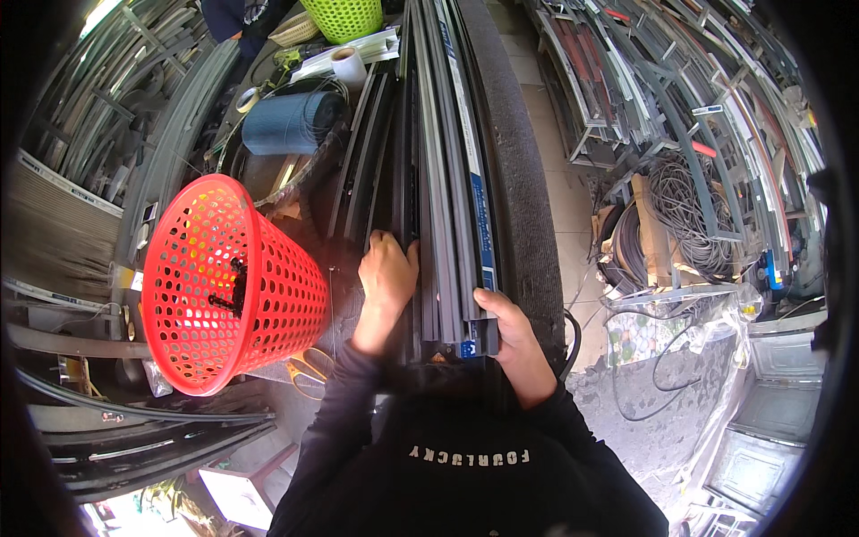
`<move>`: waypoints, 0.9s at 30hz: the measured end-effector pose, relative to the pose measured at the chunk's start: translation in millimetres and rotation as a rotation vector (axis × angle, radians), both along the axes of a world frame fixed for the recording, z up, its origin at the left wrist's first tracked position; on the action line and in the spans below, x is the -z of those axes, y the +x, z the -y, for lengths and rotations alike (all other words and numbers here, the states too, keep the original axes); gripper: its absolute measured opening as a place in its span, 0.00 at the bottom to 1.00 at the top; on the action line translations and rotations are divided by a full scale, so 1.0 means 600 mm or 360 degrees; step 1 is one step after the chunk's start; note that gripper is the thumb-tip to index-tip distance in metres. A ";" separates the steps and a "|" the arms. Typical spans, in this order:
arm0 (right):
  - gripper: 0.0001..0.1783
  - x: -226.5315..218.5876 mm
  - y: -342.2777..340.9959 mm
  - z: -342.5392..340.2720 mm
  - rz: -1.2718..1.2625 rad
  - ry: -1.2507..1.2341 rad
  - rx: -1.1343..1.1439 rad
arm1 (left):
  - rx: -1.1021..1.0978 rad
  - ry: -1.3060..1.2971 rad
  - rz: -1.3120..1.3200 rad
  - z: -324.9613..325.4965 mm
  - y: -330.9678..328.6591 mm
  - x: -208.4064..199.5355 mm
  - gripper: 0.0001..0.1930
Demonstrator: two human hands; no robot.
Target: The person assembles a window frame by inserting a rubber seal into an aluminum profile, cutting the seal with shears, and fitting it along the profile. They then place the assembled frame among other frames and handle additional profiles and seals.
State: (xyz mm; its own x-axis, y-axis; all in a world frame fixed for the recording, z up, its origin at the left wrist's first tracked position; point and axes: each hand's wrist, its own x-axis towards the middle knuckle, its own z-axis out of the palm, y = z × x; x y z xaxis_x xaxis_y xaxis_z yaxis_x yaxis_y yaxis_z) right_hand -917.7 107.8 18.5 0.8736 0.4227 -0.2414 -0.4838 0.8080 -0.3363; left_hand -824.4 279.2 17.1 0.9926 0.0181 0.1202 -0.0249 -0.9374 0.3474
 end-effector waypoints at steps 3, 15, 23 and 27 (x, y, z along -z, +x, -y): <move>0.26 -0.035 0.006 -0.009 -0.0069 -0.0065 0.0013 | 0.0073 -0.0269 0.0133 -0.018 0.010 -0.029 0.21; 0.29 -0.067 0.022 -0.006 0.0035 -0.0878 0.0157 | -0.0081 -0.2121 -0.0716 -0.070 0.022 -0.118 0.14; 0.24 -0.078 0.026 0.047 -0.0063 -0.0431 0.0039 | 0.0149 -0.3553 -0.1043 -0.093 -0.005 -0.197 0.24; 0.18 -0.069 0.023 0.068 -0.0082 -0.0310 0.0107 | 0.0614 -0.4148 -0.1217 -0.072 -0.010 -0.203 0.34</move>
State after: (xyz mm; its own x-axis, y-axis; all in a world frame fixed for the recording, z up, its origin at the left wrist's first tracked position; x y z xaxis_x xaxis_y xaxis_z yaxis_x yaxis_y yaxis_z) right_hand -904.0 66.9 59.9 0.8826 0.3048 -0.3580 -0.4518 0.7610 -0.4657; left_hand -830.1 322.1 138.8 0.8423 -0.5379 0.0335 0.5323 0.8400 0.1050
